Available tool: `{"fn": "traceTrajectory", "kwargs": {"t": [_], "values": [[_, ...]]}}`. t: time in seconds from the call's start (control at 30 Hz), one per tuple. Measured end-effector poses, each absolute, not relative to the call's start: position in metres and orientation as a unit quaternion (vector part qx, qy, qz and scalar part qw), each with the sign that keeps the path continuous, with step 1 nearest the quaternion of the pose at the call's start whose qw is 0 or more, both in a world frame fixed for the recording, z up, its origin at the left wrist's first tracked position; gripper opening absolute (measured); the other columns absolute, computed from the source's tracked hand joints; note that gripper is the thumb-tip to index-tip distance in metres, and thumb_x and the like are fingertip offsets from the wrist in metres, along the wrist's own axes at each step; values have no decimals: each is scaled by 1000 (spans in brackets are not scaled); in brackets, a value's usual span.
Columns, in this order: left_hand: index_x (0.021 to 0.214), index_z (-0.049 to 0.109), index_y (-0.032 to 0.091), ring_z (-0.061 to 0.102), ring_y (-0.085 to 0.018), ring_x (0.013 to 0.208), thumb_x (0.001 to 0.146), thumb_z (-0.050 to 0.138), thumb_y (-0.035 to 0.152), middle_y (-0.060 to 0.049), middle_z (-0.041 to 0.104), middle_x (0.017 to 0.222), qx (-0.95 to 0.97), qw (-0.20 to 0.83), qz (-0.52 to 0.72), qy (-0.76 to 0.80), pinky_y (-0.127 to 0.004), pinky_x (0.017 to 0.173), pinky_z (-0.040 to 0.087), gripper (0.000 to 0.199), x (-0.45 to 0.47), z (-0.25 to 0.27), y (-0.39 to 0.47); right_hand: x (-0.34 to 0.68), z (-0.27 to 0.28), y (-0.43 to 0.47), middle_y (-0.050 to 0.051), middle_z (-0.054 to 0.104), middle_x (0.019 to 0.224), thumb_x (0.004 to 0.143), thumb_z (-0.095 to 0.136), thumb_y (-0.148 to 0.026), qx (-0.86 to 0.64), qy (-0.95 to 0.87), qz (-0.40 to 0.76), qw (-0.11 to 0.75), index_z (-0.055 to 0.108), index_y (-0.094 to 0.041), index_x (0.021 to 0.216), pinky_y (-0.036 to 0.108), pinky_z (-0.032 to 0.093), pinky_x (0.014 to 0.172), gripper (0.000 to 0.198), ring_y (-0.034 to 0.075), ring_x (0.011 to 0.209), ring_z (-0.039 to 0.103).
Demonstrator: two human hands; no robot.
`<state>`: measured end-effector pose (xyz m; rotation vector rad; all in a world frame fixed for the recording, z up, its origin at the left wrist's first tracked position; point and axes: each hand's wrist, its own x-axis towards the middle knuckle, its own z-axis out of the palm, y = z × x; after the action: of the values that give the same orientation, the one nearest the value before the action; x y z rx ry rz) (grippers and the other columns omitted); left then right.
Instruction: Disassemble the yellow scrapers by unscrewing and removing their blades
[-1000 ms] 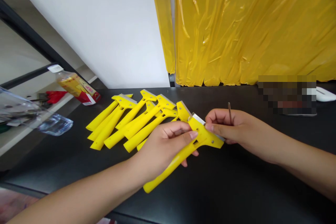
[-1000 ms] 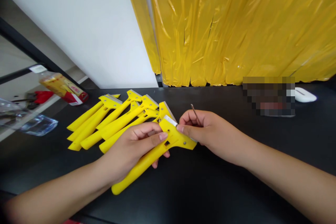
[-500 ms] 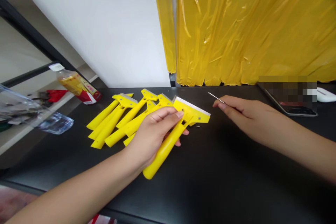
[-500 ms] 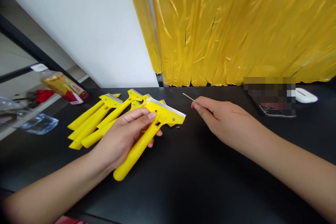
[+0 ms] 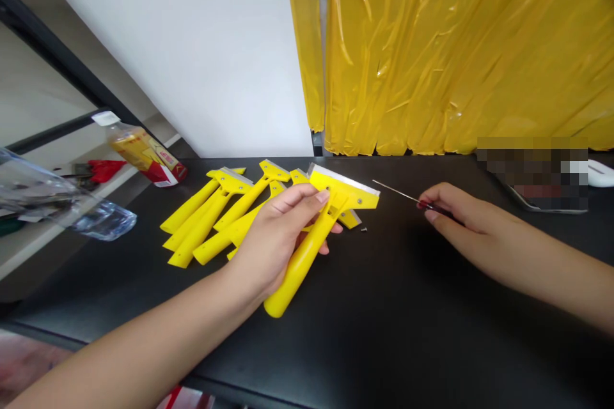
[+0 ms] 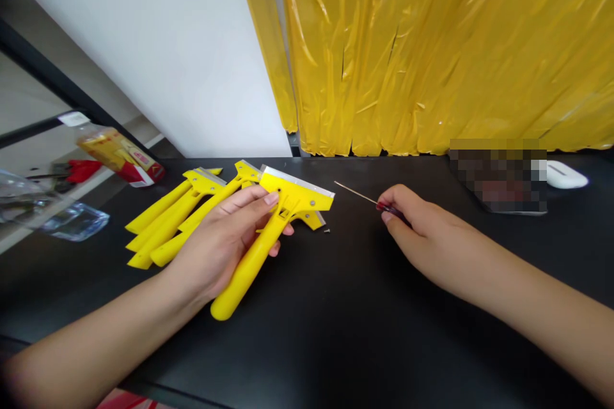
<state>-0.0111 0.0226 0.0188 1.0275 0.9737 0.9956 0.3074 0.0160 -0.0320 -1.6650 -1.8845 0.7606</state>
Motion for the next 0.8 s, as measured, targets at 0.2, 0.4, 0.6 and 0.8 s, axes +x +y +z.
{"fn": "traceTrajectory", "kwargs": {"t": [0.2, 0.4, 0.6, 0.8], "values": [[102, 74, 20, 75, -16, 75, 99, 83, 40, -3, 79, 93, 446, 659, 433, 423, -20, 56, 59, 22, -9, 17, 20, 307, -34, 18, 4, 81, 117, 102, 62, -67, -598, -690, 321, 250, 77, -40, 120, 46, 55, 85, 36, 36, 112, 71], [97, 73, 18, 69, -12, 61, 98, 84, 41, -5, 80, 90, 434, 666, 436, 423, -20, 56, 59, 26, -7, 18, 21, 306, -35, 21, 5, 77, 108, 106, 54, -67, -588, -686, 336, 265, 73, -32, 113, 40, 51, 78, 41, 31, 107, 67], [102, 74, 18, 68, -12, 60, 98, 84, 43, -4, 80, 89, 435, 664, 424, 436, -21, 57, 59, 27, -9, 18, 20, 307, -33, 22, 3, 69, 91, 104, 60, -57, -583, -686, 336, 278, 69, -29, 101, 36, 46, 70, 30, 23, 84, 60], [98, 74, 18, 68, -13, 60, 97, 84, 42, -3, 76, 83, 441, 658, 418, 446, -22, 56, 59, 27, -8, 19, 20, 307, -29, 23, 1, 64, 77, 96, 67, -54, -576, -690, 352, 259, 70, -27, 89, 34, 41, 63, 28, 20, 70, 55]]}}
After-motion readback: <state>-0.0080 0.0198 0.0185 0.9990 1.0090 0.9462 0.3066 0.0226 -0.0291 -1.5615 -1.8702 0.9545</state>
